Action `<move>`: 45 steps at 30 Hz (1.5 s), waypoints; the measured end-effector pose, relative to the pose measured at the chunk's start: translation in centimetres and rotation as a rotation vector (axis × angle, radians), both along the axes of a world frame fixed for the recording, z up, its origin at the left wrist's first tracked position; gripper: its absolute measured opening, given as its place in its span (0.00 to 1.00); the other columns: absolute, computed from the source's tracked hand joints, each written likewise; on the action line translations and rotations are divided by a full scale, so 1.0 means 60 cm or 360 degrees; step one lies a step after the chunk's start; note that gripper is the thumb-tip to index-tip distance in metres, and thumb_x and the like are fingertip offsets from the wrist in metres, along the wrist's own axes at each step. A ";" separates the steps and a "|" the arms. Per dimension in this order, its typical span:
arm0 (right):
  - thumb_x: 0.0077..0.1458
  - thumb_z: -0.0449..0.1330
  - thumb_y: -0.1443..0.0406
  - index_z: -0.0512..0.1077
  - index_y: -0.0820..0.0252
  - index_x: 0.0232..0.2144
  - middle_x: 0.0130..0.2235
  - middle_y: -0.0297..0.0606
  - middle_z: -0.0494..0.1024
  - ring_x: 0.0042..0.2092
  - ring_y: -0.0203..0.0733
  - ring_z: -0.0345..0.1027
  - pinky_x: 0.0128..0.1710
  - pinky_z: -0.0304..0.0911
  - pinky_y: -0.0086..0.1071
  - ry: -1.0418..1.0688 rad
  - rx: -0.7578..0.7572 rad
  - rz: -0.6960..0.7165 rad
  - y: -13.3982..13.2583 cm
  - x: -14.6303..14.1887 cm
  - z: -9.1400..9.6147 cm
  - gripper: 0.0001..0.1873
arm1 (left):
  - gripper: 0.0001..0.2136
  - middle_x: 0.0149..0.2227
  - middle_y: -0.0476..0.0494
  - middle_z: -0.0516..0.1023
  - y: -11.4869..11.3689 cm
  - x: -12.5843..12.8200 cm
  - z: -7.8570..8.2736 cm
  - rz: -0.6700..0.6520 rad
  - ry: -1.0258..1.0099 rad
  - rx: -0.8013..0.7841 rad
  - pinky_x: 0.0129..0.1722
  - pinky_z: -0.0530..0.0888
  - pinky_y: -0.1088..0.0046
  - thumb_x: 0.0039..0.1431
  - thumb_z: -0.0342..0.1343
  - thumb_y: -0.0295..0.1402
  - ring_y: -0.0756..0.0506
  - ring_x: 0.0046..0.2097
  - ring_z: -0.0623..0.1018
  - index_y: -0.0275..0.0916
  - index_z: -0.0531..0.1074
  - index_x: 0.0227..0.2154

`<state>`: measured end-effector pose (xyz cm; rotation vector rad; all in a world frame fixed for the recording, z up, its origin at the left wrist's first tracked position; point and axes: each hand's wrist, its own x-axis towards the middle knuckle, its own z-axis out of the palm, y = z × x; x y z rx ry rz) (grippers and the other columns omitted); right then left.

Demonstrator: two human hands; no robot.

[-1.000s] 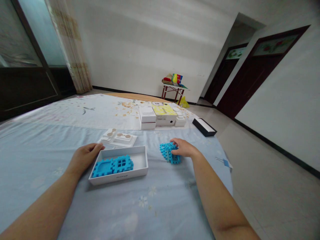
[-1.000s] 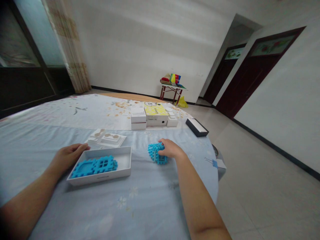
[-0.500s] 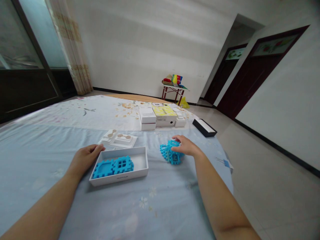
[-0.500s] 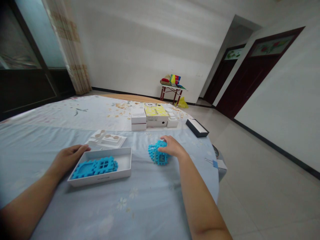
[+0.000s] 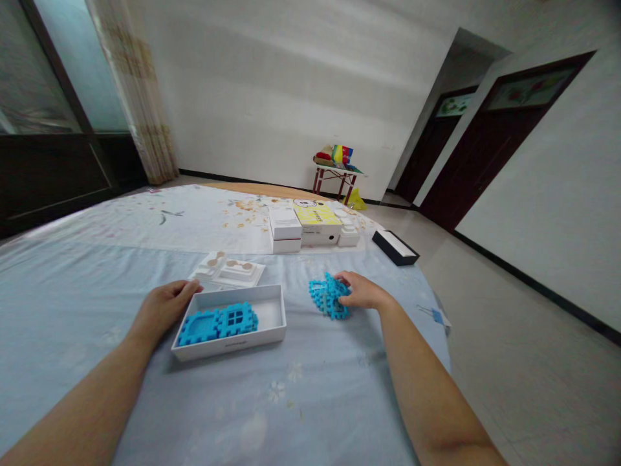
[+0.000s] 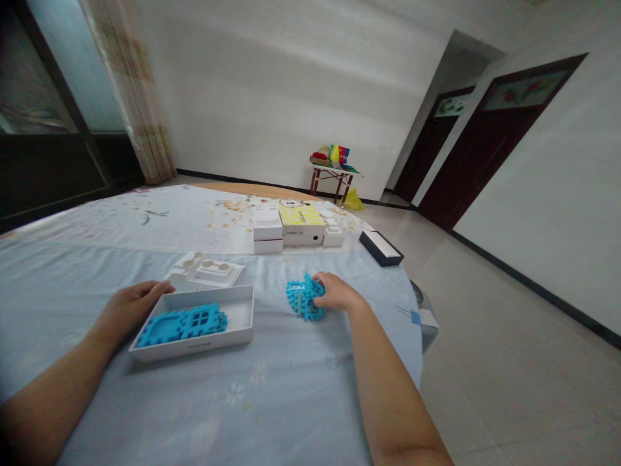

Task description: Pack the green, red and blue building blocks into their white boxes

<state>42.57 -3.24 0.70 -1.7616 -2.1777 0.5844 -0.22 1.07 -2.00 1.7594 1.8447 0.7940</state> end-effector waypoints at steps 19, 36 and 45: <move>0.38 0.60 0.66 0.61 0.63 0.52 0.50 0.46 0.65 0.52 0.48 0.58 0.52 0.54 0.40 -0.0089 0.0129 0.0038 -0.009 0.002 0.002 0.35 | 0.21 0.27 0.49 0.79 0.001 0.001 0.002 0.0002 0.0030 0.0019 0.32 0.67 0.75 0.51 0.45 0.48 0.44 0.34 0.75 0.36 0.76 0.31; 0.37 0.62 0.66 0.62 0.59 0.52 0.49 0.45 0.66 0.52 0.49 0.58 0.52 0.53 0.41 -0.0298 0.0122 0.0286 -0.043 -0.034 0.017 0.36 | 0.21 0.27 0.48 0.79 0.003 -0.001 -0.002 -0.0010 -0.0006 0.0006 0.33 0.67 0.75 0.52 0.44 0.49 0.44 0.34 0.76 0.37 0.75 0.30; 0.38 0.60 0.68 0.57 0.54 0.56 0.54 0.43 0.62 0.55 0.50 0.52 0.53 0.49 0.43 -0.0359 0.0080 0.0372 -0.039 -0.058 0.008 0.39 | 0.22 0.28 0.47 0.79 0.004 -0.002 -0.006 -0.0028 -0.0013 0.0021 0.33 0.67 0.75 0.52 0.44 0.49 0.44 0.34 0.76 0.37 0.75 0.30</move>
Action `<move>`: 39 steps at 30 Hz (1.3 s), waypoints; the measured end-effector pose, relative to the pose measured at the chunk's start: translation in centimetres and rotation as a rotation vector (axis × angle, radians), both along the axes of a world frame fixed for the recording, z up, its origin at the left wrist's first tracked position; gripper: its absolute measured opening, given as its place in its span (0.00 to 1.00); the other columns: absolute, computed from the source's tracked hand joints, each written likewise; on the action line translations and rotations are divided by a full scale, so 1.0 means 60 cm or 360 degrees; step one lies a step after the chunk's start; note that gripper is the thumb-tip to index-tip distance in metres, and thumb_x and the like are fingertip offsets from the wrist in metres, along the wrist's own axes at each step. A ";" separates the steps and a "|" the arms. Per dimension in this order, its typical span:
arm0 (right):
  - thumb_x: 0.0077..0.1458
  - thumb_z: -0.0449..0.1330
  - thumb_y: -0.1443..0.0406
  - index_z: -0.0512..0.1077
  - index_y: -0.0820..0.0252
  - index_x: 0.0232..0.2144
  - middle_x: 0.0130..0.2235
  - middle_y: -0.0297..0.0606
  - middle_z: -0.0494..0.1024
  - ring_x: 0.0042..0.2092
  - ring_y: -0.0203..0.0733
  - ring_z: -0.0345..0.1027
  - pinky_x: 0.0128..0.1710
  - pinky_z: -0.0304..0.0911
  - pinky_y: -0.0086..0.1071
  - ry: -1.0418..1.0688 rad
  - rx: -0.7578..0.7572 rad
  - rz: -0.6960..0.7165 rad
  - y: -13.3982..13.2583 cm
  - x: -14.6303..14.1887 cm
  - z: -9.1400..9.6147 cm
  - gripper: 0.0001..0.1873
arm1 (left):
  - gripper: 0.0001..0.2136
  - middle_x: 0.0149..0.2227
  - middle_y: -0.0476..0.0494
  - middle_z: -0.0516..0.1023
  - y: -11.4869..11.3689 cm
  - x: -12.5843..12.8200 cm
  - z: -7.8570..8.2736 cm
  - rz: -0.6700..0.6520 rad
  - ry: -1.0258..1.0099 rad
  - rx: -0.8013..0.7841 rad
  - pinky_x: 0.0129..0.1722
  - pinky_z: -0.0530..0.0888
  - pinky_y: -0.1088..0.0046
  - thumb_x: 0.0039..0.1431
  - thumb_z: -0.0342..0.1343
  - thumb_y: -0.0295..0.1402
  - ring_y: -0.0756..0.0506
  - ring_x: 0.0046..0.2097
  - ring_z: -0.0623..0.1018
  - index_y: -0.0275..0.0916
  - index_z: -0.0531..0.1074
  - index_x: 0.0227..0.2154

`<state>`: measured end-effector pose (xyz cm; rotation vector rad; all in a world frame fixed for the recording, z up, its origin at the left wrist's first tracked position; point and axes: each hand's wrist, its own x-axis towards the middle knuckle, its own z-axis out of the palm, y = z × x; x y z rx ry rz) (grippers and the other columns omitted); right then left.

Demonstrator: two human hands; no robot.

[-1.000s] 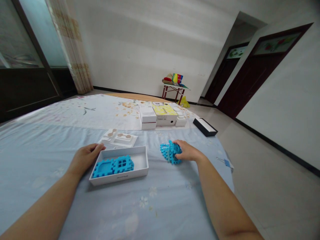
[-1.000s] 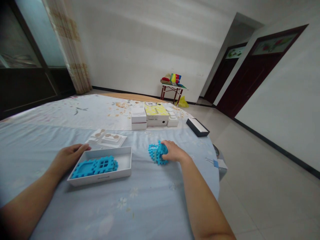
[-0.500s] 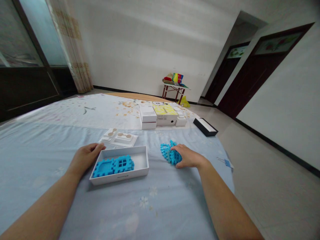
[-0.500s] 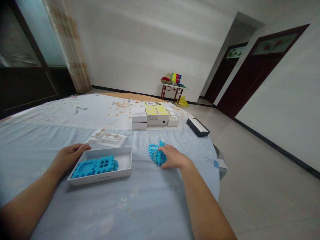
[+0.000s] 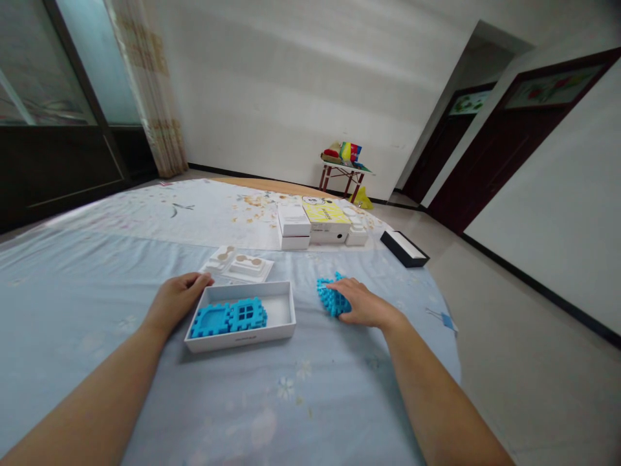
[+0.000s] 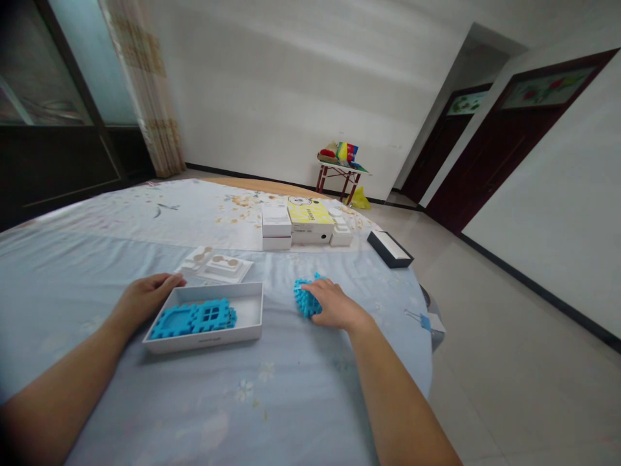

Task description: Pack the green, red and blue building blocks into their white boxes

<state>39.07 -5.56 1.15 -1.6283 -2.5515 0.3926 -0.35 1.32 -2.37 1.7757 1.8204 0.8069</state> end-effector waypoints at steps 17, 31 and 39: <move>0.41 0.61 0.64 0.58 0.58 0.56 0.52 0.47 0.64 0.53 0.50 0.57 0.52 0.52 0.42 0.0070 0.0162 -0.0136 0.004 -0.003 -0.009 0.38 | 0.21 0.26 0.46 0.80 -0.007 0.007 0.006 0.0032 -0.0058 0.0063 0.29 0.67 0.76 0.50 0.44 0.49 0.44 0.31 0.76 0.38 0.75 0.27; 0.44 0.60 0.61 0.55 0.61 0.56 0.53 0.47 0.65 0.54 0.49 0.58 0.52 0.53 0.41 0.0163 0.0298 0.0421 0.021 -0.186 0.088 0.37 | 0.21 0.26 0.46 0.79 -0.003 0.004 0.000 -0.0008 -0.0069 0.0111 0.30 0.67 0.75 0.50 0.44 0.48 0.43 0.31 0.76 0.38 0.75 0.27; 0.40 0.63 0.60 0.61 0.61 0.51 0.44 0.47 0.71 0.45 0.51 0.64 0.44 0.55 0.41 -0.0354 0.0292 0.0447 0.035 -0.234 0.085 0.34 | 0.20 0.26 0.46 0.79 0.002 0.002 -0.005 -0.0028 -0.0057 0.0124 0.29 0.65 0.75 0.50 0.44 0.48 0.44 0.31 0.75 0.38 0.75 0.25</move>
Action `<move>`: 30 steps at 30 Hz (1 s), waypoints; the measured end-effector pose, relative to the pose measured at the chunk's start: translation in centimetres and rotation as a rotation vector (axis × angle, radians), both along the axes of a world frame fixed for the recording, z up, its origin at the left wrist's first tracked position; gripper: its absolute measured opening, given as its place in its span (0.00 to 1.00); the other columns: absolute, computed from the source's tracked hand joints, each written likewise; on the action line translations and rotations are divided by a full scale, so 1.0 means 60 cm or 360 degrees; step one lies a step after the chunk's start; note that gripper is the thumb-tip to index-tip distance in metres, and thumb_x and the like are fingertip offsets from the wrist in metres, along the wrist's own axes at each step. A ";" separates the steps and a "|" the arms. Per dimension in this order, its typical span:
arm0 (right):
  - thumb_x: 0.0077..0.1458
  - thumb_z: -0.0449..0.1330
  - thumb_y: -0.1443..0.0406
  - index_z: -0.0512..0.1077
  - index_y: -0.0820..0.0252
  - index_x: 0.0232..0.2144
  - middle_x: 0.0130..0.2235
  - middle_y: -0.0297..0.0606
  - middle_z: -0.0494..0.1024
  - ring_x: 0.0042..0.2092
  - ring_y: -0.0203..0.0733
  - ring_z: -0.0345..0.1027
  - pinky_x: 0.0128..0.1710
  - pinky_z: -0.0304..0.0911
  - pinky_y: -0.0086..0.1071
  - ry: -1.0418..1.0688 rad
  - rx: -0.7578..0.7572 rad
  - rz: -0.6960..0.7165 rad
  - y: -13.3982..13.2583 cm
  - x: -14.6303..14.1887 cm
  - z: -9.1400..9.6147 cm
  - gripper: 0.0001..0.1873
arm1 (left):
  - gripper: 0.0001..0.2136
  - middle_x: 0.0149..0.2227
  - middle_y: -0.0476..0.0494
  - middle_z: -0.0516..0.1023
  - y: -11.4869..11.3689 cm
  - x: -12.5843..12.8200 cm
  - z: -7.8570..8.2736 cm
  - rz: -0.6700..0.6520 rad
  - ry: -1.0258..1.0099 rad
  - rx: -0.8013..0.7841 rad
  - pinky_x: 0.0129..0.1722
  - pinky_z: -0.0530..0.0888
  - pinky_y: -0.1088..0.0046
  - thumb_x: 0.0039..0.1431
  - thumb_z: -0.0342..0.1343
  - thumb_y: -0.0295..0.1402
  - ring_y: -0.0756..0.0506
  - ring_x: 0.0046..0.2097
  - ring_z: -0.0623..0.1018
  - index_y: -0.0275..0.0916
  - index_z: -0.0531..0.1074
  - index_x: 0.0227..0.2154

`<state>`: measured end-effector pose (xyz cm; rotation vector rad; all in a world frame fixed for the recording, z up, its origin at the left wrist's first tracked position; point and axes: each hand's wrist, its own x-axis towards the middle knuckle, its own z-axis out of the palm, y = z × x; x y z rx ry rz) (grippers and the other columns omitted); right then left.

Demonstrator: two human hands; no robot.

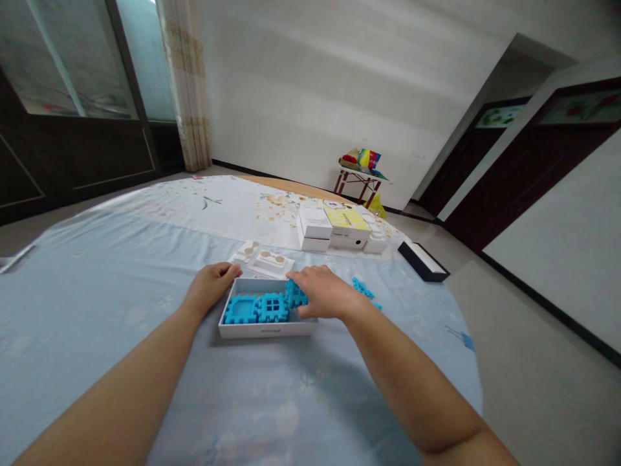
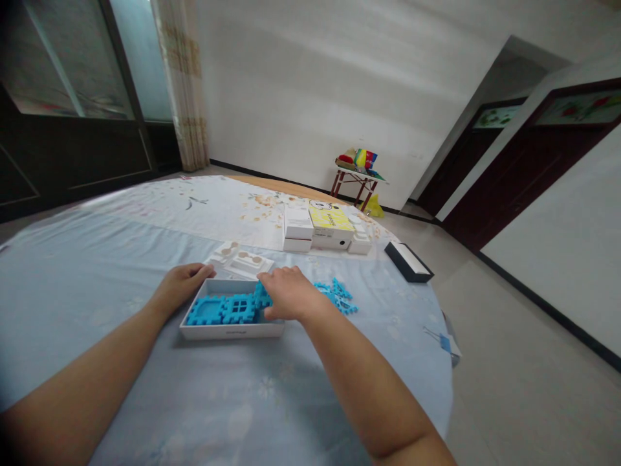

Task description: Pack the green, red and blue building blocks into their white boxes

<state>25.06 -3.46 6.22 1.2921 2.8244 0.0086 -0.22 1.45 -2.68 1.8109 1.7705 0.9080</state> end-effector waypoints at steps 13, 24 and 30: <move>0.38 0.64 0.59 0.68 0.64 0.40 0.40 0.51 0.72 0.44 0.55 0.63 0.42 0.56 0.44 -0.0258 0.0128 -0.0065 -0.001 -0.016 0.005 0.25 | 0.21 0.21 0.49 0.74 -0.015 0.017 0.023 -0.0073 -0.0474 -0.0135 0.24 0.64 0.76 0.46 0.50 0.51 0.49 0.24 0.69 0.35 0.74 0.26; 0.40 0.63 0.61 0.63 0.65 0.44 0.41 0.48 0.70 0.42 0.50 0.64 0.40 0.59 0.39 -0.0185 0.0140 -0.0018 -0.007 -0.022 -0.005 0.27 | 0.21 0.23 0.49 0.76 -0.012 0.024 0.014 -0.0230 -0.0417 -0.0106 0.28 0.67 0.75 0.46 0.50 0.50 0.45 0.29 0.73 0.36 0.75 0.25; 0.42 0.63 0.60 0.64 0.64 0.44 0.43 0.46 0.68 0.44 0.48 0.63 0.45 0.56 0.40 -0.0133 0.0133 -0.0007 -0.012 -0.009 -0.014 0.26 | 0.21 0.25 0.47 0.77 -0.010 0.019 0.008 -0.0254 -0.0416 -0.0102 0.30 0.67 0.75 0.47 0.50 0.50 0.45 0.30 0.74 0.36 0.75 0.26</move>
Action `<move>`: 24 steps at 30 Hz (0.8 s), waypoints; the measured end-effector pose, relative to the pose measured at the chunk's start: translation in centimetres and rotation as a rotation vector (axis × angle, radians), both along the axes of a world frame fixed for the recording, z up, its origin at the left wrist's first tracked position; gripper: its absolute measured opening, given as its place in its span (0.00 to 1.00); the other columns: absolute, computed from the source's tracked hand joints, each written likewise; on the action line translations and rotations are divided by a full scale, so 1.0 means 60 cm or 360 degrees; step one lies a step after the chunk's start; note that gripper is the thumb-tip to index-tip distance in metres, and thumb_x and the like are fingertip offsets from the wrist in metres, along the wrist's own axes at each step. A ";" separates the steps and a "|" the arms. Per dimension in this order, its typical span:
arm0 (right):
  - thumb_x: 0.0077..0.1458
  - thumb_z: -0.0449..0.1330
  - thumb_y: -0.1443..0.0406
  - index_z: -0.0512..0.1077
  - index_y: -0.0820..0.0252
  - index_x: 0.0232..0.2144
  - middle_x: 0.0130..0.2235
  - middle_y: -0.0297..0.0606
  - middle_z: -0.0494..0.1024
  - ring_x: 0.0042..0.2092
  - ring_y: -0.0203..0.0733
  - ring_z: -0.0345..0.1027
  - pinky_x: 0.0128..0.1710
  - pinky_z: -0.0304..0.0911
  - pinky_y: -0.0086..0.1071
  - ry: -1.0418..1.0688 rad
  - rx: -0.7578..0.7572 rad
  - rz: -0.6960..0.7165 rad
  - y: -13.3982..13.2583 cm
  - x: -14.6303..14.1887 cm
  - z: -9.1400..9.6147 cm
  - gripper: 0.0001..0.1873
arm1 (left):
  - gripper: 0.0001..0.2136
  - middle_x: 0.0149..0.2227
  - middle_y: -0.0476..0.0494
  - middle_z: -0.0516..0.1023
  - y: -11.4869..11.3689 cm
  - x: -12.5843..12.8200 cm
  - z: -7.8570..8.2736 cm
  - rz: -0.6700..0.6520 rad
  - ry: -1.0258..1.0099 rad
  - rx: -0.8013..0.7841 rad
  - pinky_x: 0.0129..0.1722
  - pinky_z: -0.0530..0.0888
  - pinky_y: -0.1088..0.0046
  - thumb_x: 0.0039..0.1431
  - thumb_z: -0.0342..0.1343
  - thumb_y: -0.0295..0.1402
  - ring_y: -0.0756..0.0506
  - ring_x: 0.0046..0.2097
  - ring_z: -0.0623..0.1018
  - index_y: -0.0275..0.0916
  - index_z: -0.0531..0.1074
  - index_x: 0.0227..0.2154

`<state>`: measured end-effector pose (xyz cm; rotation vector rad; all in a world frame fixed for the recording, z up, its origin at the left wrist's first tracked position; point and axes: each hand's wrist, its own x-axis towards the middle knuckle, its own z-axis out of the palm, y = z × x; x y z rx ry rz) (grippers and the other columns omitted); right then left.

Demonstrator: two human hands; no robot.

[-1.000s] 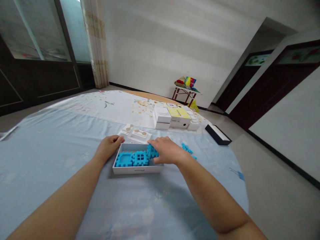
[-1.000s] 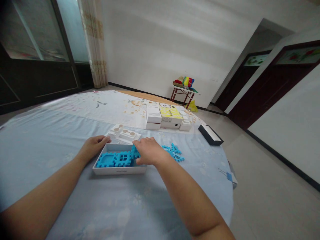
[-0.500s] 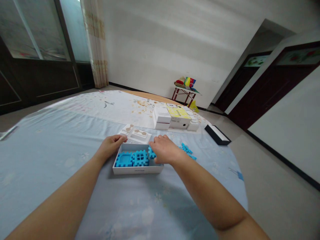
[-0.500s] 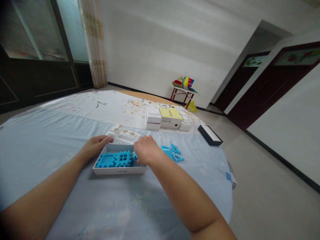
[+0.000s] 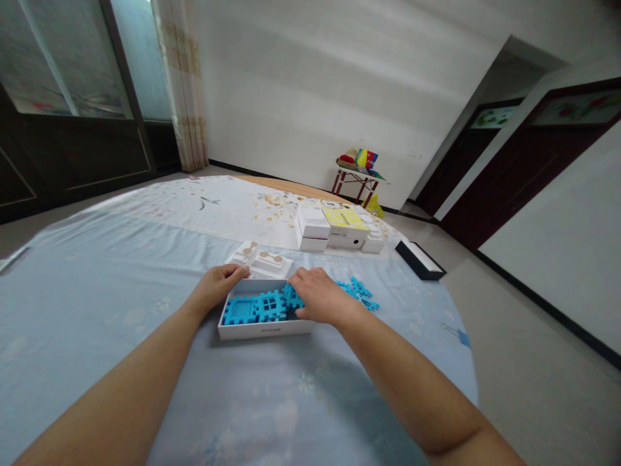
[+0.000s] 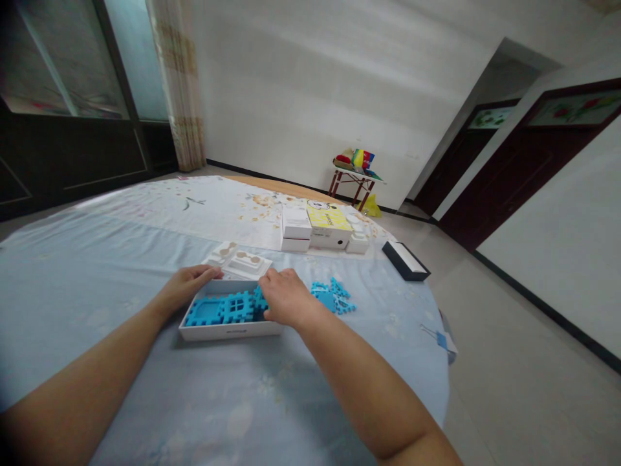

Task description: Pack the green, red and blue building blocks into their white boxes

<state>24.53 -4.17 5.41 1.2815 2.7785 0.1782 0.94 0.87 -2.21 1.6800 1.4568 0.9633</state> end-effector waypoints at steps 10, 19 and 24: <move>0.42 0.65 0.56 0.64 0.56 0.50 0.45 0.42 0.68 0.48 0.48 0.57 0.49 0.49 0.42 0.0232 -0.0011 -0.0066 -0.001 0.026 -0.005 0.32 | 0.20 0.23 0.49 0.77 -0.002 0.000 0.002 0.0008 -0.0036 -0.0014 0.28 0.67 0.76 0.47 0.51 0.50 0.46 0.28 0.73 0.36 0.75 0.25; 0.47 0.63 0.58 0.69 0.50 0.46 0.43 0.39 0.69 0.46 0.45 0.57 0.47 0.49 0.39 0.0449 -0.0073 -0.0069 0.001 0.035 -0.030 0.22 | 0.20 0.23 0.49 0.77 -0.005 0.003 0.000 0.0028 -0.0177 -0.0109 0.25 0.68 0.76 0.44 0.53 0.50 0.46 0.26 0.73 0.36 0.76 0.26; 0.47 0.62 0.62 0.69 0.50 0.46 0.40 0.40 0.70 0.45 0.46 0.57 0.45 0.50 0.40 0.0417 -0.0032 -0.0137 -0.004 0.025 -0.039 0.21 | 0.21 0.23 0.49 0.77 -0.008 0.004 0.007 0.0000 -0.0135 -0.0144 0.25 0.68 0.76 0.43 0.54 0.51 0.46 0.27 0.73 0.36 0.75 0.27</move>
